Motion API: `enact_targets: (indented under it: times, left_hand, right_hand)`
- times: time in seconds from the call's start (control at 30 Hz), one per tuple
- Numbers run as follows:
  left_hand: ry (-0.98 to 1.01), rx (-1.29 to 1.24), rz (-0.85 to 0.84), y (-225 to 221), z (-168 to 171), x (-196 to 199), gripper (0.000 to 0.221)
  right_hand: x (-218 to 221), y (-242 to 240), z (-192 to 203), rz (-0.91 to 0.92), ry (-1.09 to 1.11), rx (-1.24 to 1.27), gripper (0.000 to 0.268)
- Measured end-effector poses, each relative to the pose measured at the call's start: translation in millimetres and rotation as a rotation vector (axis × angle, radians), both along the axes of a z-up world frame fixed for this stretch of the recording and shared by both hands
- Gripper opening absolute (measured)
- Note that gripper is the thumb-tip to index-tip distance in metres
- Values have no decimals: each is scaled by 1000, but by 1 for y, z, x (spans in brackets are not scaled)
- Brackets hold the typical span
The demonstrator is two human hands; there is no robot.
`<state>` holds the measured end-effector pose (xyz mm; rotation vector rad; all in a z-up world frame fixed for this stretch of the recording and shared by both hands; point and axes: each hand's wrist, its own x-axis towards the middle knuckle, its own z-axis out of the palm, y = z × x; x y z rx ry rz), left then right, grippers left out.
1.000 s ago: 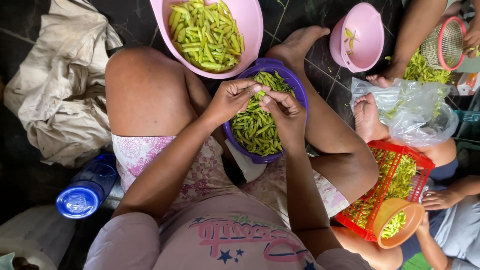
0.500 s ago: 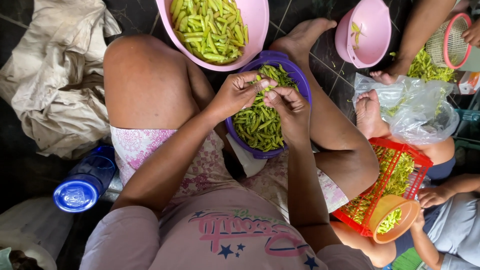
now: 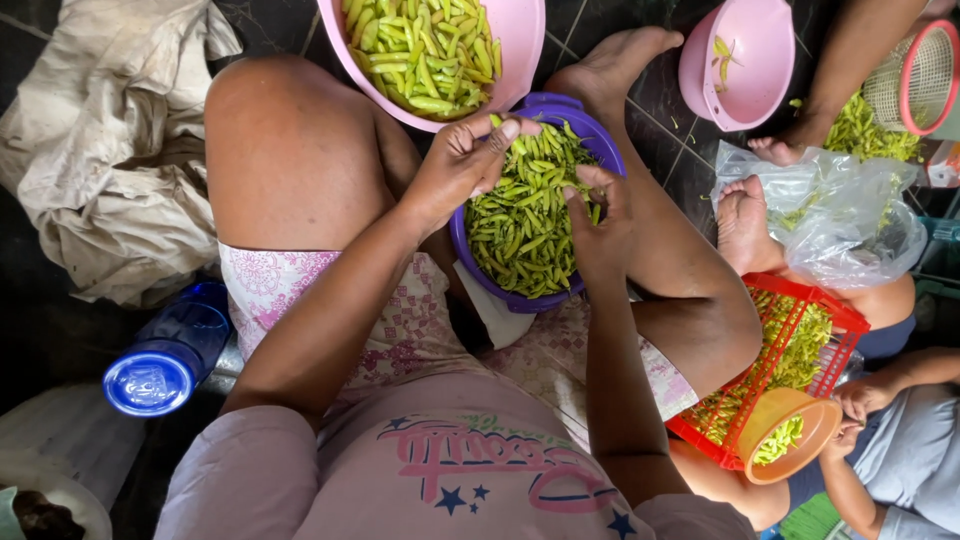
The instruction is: A person is sitting on the floor manually snapping the ends off green beans and placing the processed beans into a purple bowl.
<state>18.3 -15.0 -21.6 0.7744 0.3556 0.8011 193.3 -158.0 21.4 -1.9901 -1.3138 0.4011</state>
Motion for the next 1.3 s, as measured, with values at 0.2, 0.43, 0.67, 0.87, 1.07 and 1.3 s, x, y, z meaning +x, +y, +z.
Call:
enact_targets:
  times: [0.2, 0.43, 0.67, 0.87, 1.07, 1.3]
  left_hand:
    - [63, 50, 8, 1, 1, -4, 33]
    - [102, 93, 29, 3, 4, -12, 33]
    - [94, 84, 8, 4, -1, -11, 31]
    - [63, 71, 5, 5, -1, -11, 29]
    - [159, 123, -58, 8, 18, -19, 33]
    - [213, 166, -68, 6, 14, -18, 35]
  right_hand:
    - [-49, 12, -8, 503, -230, -167, 30]
    - [-57, 18, -29, 626, -585, -329, 18]
    - [-41, 16, -7, 611, -370, -352, 12]
    - [-27, 0, 26, 380, 38, -206, 16]
    - [-35, -35, 62, 341, 127, -363, 17]
    - [-53, -70, 13, 243, -308, -447, 20]
